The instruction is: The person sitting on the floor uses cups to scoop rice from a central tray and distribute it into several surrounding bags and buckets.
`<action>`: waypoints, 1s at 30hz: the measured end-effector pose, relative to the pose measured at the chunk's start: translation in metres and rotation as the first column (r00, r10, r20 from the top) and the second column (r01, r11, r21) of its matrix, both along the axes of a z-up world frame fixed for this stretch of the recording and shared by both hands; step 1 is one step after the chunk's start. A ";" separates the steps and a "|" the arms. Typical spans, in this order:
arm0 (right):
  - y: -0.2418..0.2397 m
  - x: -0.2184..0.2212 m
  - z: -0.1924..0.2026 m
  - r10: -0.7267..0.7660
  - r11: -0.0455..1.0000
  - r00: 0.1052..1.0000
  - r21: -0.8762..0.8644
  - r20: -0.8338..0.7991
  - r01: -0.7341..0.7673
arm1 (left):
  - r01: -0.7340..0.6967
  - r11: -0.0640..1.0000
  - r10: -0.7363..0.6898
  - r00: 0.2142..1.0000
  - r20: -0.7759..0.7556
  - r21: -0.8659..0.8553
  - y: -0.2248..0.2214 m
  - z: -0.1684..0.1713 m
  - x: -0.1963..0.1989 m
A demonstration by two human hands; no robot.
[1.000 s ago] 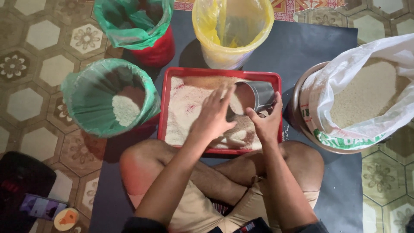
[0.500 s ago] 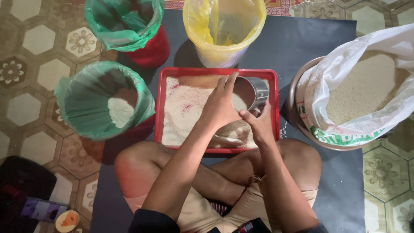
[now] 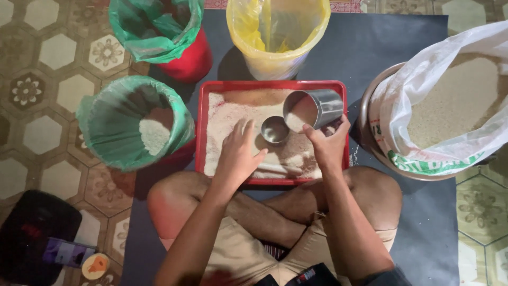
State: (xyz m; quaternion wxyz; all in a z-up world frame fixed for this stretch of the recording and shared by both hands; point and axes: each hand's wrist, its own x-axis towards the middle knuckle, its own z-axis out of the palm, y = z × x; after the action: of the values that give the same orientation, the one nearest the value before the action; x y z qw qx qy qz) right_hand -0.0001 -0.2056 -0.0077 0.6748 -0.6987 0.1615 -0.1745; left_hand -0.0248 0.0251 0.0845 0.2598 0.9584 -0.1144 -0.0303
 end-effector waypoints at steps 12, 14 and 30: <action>0.011 -0.002 -0.009 0.001 0.999 0.976 0.044 0.217 -0.011 | 0.227 0.957 -0.181 0.954 -0.239 0.182 0.011 -0.168 0.003; 0.013 -0.005 -0.009 -0.002 0.999 0.975 0.034 0.223 -0.006 | 0.237 0.955 -0.189 0.950 -0.247 0.179 0.009 -0.166 0.004; 0.019 0.006 -0.032 0.031 0.998 0.948 -0.067 0.317 -0.010 | 0.266 0.960 -0.223 0.915 -0.338 0.087 0.006 -0.139 -0.002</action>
State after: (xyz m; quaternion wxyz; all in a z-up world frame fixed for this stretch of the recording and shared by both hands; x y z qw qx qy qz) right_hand 0.0058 -0.1862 -0.0396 0.6709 -0.6844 0.0379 -0.2829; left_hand -0.0269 0.0309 -0.0542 0.2058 0.9333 -0.1869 -0.2272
